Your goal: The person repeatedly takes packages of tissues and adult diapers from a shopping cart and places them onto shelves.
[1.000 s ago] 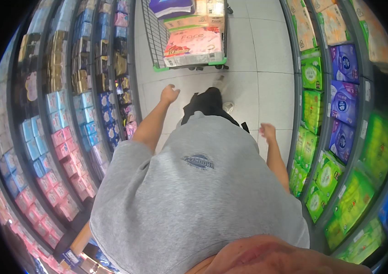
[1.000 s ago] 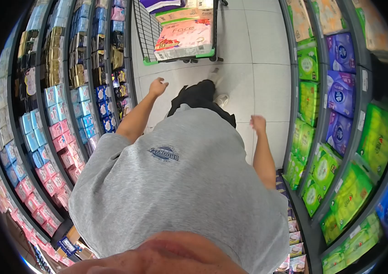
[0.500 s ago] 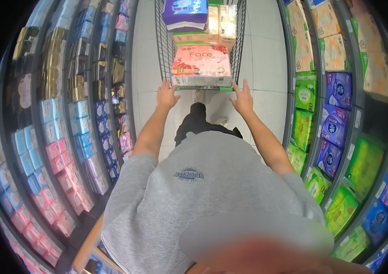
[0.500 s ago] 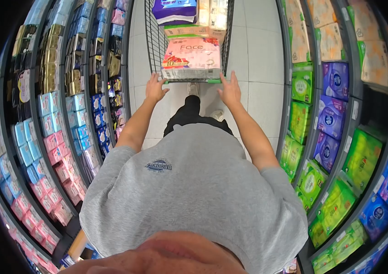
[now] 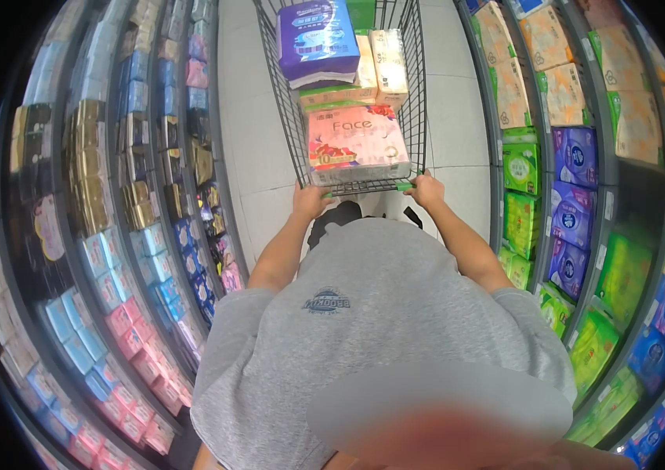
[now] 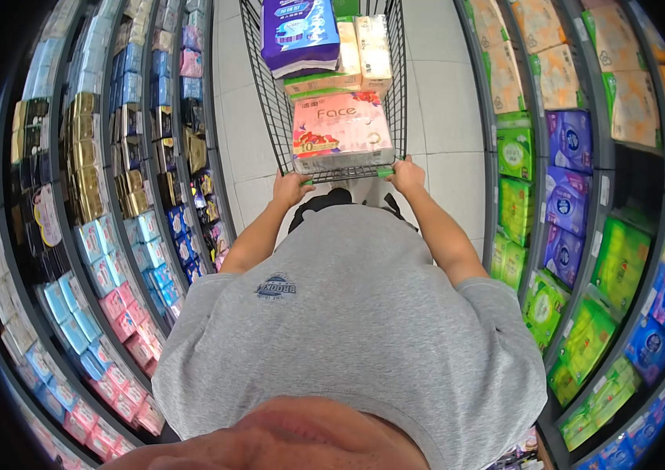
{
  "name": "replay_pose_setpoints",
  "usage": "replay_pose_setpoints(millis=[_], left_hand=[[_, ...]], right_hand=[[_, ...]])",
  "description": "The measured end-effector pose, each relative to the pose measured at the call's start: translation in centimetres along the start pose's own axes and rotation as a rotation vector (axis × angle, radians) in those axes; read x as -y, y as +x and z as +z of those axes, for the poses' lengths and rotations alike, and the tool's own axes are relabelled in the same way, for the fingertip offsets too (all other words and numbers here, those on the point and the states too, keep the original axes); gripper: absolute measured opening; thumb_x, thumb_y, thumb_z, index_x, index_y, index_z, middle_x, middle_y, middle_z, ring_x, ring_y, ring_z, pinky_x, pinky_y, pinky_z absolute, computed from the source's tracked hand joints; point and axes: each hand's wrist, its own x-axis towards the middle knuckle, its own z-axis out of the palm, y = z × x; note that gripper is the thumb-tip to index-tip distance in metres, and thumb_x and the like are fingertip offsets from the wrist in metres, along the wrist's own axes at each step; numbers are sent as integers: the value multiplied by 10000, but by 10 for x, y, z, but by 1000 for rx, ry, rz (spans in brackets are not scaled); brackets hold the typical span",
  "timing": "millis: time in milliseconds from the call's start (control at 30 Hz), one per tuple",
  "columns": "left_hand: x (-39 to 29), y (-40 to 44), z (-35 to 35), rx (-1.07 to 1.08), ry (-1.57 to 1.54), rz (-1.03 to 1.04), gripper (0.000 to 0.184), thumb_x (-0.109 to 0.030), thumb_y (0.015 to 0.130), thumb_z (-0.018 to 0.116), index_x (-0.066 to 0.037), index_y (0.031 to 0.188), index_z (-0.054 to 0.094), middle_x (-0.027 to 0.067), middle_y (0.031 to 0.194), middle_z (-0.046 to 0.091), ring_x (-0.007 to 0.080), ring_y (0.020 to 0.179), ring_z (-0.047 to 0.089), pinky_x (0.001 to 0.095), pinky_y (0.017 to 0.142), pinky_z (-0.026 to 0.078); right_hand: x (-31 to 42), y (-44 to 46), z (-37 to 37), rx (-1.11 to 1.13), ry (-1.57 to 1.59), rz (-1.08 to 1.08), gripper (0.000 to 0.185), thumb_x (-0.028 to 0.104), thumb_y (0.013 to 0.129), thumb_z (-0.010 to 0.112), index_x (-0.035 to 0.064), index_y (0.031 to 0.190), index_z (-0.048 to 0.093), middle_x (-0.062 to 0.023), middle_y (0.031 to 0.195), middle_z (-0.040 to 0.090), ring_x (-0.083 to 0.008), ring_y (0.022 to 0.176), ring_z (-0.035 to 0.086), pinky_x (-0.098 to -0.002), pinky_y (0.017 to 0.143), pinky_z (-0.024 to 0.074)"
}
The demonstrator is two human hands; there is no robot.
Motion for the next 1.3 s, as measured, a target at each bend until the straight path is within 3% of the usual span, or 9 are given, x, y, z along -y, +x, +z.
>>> replay_pose_setpoints(millis=[333, 367, 433, 667, 767, 833, 1067, 1200, 1300], left_hand=[[-4, 38, -24, 74, -49, 29, 330, -416, 784, 654, -229, 1049, 709, 91, 947, 693, 255, 970, 631, 582, 1095, 84], [-1, 42, -29, 31, -58, 88, 354, -462, 773, 661, -220, 1025, 715, 84, 948, 695, 276, 941, 639, 632, 1053, 151], [4, 57, -30, 12, -59, 92, 363, -471, 775, 652, -218, 1028, 714, 90, 939, 693, 283, 942, 637, 630, 1052, 150], [17, 126, -78, -41, -11, 140, 372, -465, 762, 671, -187, 1002, 727, 125, 900, 692, 274, 940, 637, 536, 1046, 185], [21, 163, -102, 16, -2, 119, 319, -410, 757, 678, -208, 1000, 725, 75, 904, 700, 239, 975, 629, 546, 1086, 116], [20, 188, -123, 15, 3, 66, 414, -478, 728, 705, -181, 1016, 726, 93, 916, 702, 248, 969, 630, 487, 1054, 183], [16, 273, -174, 59, -26, -125, 439, -496, 718, 707, -238, 1073, 702, 92, 1112, 654, 257, 1078, 590, 592, 1093, 158], [10, 315, -201, 39, -24, -221, 416, -496, 735, 695, -262, 1080, 699, 73, 1119, 650, 240, 1115, 568, 587, 1093, 164], [-7, 346, -216, 84, 56, -270, 468, -431, 770, 680, -213, 1183, 640, 107, 1284, 554, 256, 1241, 463, 583, 1101, 158]], right_hand=[[-6, 36, -25, -25, 0, 22, 402, 415, 652, 783, 205, 991, 730, -91, 1100, 604, -276, 962, 629, -407, 796, 516], [-6, 41, -27, -74, -9, 2, 399, 423, 647, 784, 201, 975, 733, -90, 1097, 606, -280, 954, 630, -414, 793, 517], [-5, 58, -33, -22, -6, 24, 396, 435, 640, 784, 196, 952, 735, -91, 1091, 605, -282, 946, 633, -419, 782, 521], [13, 117, -75, -85, 14, 40, 421, 428, 629, 797, 139, 928, 727, -102, 1076, 593, -290, 939, 638, -410, 781, 524], [18, 149, -94, -139, 11, 8, 482, 439, 638, 795, 63, 922, 690, -122, 1096, 587, -296, 923, 649, -408, 757, 537], [24, 168, -109, -156, 13, 8, 479, 419, 641, 801, 51, 923, 685, -133, 1092, 588, -295, 921, 652, -402, 758, 539], [36, 249, -176, -106, 3, 17, 476, 412, 620, 825, 82, 936, 693, -140, 1041, 624, -280, 918, 658, -379, 753, 541], [43, 296, -211, -100, -14, -5, 476, 411, 621, 825, 90, 946, 691, -140, 1043, 631, -273, 926, 656, -377, 761, 538], [43, 329, -236, -99, -14, -4, 485, 415, 619, 826, 95, 956, 687, -139, 1045, 637, -263, 939, 654, -374, 770, 534]])
